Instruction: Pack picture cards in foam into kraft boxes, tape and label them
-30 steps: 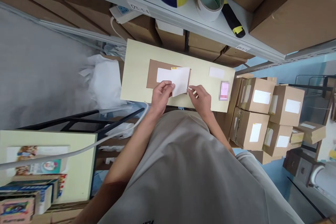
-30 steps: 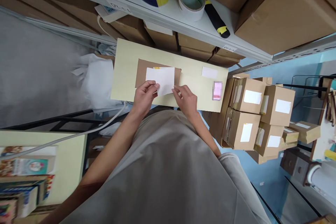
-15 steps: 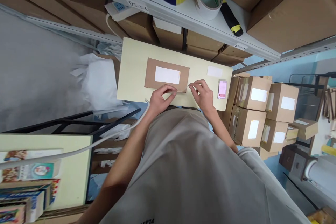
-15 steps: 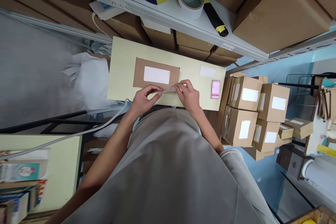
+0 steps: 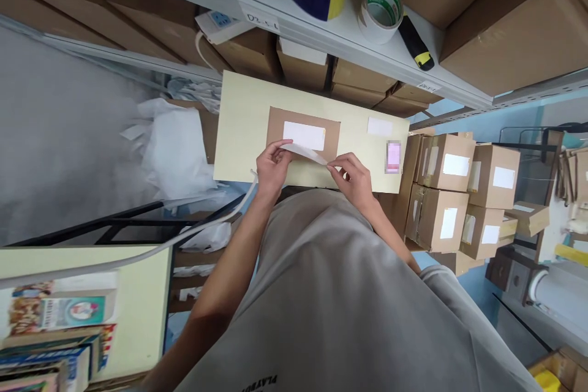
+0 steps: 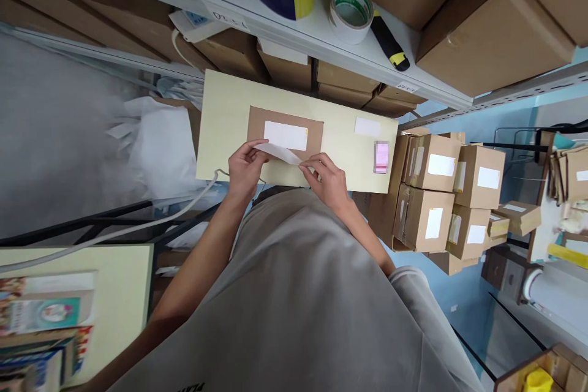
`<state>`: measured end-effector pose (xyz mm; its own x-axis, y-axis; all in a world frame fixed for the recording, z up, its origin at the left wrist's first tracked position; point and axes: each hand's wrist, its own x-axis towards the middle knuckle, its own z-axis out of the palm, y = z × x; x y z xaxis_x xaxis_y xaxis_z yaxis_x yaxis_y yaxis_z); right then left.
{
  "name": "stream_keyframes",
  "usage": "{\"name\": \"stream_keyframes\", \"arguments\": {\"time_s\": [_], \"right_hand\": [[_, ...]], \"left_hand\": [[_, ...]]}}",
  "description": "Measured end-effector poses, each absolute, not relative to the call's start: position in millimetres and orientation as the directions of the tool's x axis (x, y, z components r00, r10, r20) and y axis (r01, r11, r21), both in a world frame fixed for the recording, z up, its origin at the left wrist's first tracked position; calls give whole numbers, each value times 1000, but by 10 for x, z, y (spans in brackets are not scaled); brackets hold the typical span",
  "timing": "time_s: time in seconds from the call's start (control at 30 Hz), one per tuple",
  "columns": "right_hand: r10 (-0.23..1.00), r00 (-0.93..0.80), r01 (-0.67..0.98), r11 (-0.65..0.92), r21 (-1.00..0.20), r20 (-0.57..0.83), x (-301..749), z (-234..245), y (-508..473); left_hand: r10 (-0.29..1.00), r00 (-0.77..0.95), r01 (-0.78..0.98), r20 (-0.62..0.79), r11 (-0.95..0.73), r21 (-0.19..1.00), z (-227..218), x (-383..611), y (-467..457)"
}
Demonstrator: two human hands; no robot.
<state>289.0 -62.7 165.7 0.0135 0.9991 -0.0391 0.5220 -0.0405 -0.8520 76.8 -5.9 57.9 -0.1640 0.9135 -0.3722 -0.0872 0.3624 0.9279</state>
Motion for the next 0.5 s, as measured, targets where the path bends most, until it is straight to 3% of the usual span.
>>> {"name": "stream_keyframes", "arguments": {"time_s": [0.2, 0.37, 0.5], "right_hand": [[983, 172, 460, -140, -877, -67, 2803, 1555, -579], [923, 310, 288, -321, -902, -229, 2830, 1096, -370], [858, 354, 273, -476, -836, -373, 2888, 741, -124]], "left_hand": [[910, -176, -36, -374, 374, 927, 631, 590, 26], [935, -113, 53, -337, 344, 937, 500, 465, 182], [922, -79, 237, -379, 386, 891, 337, 482, 370]]}}
